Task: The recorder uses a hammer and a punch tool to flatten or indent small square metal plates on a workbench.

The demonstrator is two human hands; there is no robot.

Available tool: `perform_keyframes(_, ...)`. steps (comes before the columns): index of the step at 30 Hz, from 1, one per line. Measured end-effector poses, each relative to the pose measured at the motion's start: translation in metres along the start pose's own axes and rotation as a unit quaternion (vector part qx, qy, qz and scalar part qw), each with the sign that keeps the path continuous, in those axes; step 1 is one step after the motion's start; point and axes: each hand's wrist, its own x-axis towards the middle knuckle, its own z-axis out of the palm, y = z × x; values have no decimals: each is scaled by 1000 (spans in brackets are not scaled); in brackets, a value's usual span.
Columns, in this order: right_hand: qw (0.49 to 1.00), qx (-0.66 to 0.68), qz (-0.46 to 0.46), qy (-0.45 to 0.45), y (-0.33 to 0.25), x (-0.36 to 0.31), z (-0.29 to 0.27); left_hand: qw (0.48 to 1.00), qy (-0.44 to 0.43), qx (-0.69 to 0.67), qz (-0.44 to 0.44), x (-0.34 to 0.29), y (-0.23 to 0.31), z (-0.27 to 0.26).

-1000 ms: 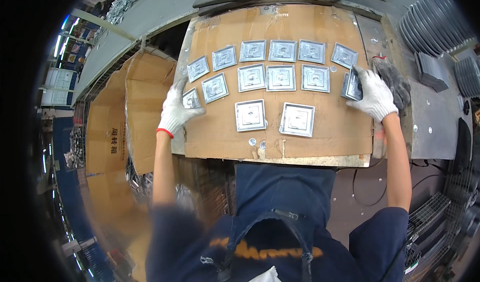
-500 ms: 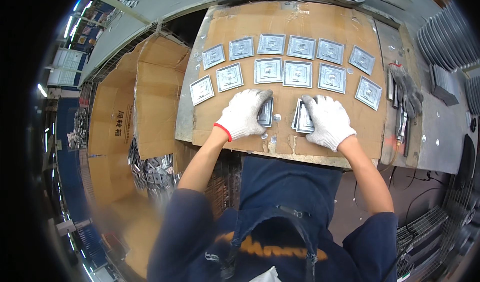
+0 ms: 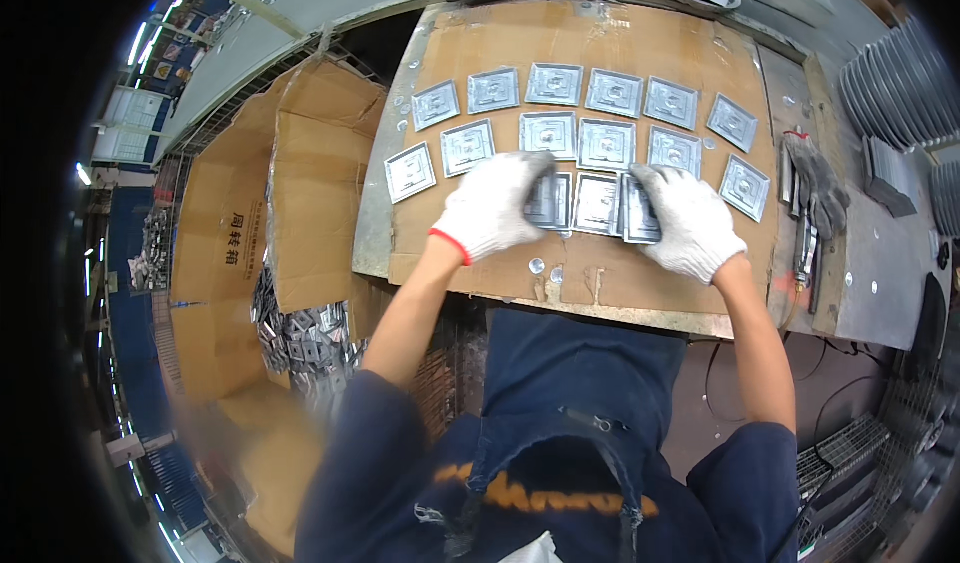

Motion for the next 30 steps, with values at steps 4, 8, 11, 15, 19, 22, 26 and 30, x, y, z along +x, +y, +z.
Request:
perform_keyframes(4,998,-25,53,-5,33,-28,3,997,14,51,-52,-24,-31,-14)
perform_keyframes(8,997,-28,53,-37,38,-31,5,993,-28,75,-90,-38,-56,-9)
perform_keyframes(11,996,-15,72,-45,35,-34,-7,993,-32,57,-95,-39,-57,-5)
perform_keyframes(15,995,-2,91,-28,59,-65,-14,991,-34,83,-101,-45,-50,-21)
perform_keyframes(19,990,-43,127,-33,88,-99,-20,978,-21,125,-163,-77,-62,-39)
perform_keyframes(22,985,-58,155,-45,103,-114,-18,972,-27,113,-203,-103,-81,-42)
perform_keyframes(26,980,-54,190,-26,86,-105,-21,967,-52,105,-226,-133,-96,-29)
perform_keyframes(30,995,52,80,1,6,-71,-13,976,47,105,-183,-143,-102,-1)
